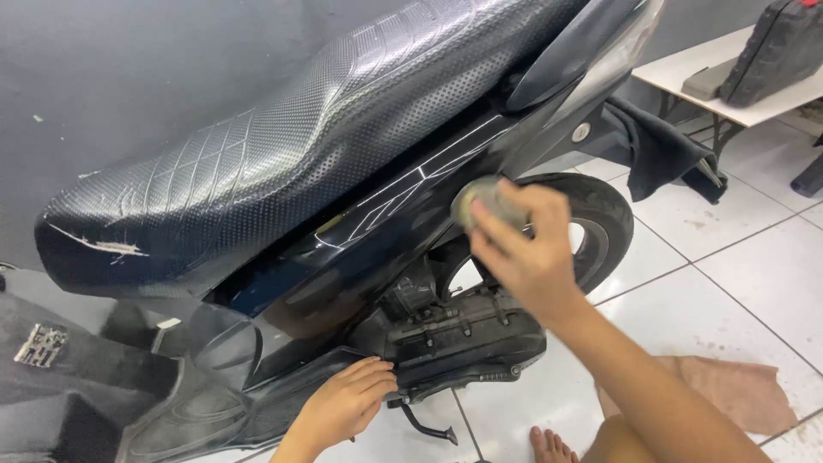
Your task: The person sits on the floor and uses a round polishing pad to rub the side panel of a black motorcycle. The hands move the pad in circular motions along the bodywork near the seat and rear wheel.
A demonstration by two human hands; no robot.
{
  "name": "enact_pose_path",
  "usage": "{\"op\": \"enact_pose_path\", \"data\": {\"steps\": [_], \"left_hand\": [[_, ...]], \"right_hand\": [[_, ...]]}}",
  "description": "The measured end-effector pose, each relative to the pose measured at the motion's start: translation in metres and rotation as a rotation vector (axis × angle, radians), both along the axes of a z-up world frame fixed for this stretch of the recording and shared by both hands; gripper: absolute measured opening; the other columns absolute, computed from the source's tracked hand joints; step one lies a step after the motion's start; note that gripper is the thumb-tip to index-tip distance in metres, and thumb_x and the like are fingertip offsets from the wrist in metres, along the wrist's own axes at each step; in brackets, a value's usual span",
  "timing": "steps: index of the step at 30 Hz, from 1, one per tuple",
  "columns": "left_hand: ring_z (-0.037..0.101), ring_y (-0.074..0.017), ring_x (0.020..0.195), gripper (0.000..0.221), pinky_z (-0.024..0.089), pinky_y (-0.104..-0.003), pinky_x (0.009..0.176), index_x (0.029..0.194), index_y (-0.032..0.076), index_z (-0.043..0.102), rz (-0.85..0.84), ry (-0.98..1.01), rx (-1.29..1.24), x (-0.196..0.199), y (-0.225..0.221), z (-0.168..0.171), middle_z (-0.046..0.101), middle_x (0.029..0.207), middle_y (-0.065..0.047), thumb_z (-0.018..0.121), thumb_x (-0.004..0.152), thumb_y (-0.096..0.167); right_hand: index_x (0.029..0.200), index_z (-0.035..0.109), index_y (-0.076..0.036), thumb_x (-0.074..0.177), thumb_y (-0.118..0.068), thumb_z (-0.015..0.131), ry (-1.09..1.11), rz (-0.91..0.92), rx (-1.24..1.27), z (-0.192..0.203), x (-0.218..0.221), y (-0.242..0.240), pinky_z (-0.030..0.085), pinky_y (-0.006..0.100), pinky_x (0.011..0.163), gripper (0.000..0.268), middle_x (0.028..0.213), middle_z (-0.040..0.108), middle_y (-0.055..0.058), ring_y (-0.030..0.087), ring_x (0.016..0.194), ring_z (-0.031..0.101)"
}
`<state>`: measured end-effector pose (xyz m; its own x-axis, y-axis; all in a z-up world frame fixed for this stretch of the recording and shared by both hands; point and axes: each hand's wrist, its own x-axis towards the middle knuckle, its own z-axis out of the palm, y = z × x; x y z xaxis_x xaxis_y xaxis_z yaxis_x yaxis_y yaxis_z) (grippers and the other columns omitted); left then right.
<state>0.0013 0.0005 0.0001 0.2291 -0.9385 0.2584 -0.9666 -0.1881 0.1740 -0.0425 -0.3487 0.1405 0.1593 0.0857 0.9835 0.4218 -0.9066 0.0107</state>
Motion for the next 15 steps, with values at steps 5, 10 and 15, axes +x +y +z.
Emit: {"op": "enact_pose_path", "data": {"steps": [5, 10, 15], "left_hand": [[0.06, -0.0315, 0.124, 0.025, 0.041, -0.049, 0.115, 0.116, 0.001, 0.07, -0.001, 0.026, 0.031, 0.0, -0.001, 0.001, 0.07, 0.121, -0.013, 0.064, 0.092, -0.001], [0.06, -0.0319, 0.124, 0.023, 0.042, -0.049, 0.115, 0.113, 0.001, 0.069, 0.002, -0.015, -0.011, -0.001, 0.0, 0.002, 0.07, 0.12, -0.014, 0.063, 0.091, -0.002], [0.06, -0.0321, 0.123, 0.023, 0.041, -0.05, 0.115, 0.116, 0.001, 0.07, 0.001, 0.022, 0.018, -0.001, -0.001, 0.005, 0.071, 0.121, -0.014, 0.063, 0.095, 0.002]], "right_hand": [[0.124, 0.07, -0.002, 0.091, 0.006, 0.085, -0.08, -0.031, 0.109, 0.015, 0.007, 0.001, 0.052, 0.047, 0.095, 0.037, 0.118, 0.05, 0.02, 0.039, 0.112, 0.054], [0.127, 0.07, -0.015, 0.091, -0.001, 0.084, 0.009, 0.004, 0.067, 0.013, 0.003, -0.004, 0.044, 0.05, 0.095, 0.041, 0.119, 0.055, 0.018, 0.038, 0.108, 0.055], [0.124, 0.069, -0.005, 0.091, 0.002, 0.084, -0.031, -0.011, 0.04, 0.01, 0.001, 0.003, 0.048, 0.05, 0.093, 0.037, 0.123, 0.054, 0.024, 0.04, 0.108, 0.056]]}}
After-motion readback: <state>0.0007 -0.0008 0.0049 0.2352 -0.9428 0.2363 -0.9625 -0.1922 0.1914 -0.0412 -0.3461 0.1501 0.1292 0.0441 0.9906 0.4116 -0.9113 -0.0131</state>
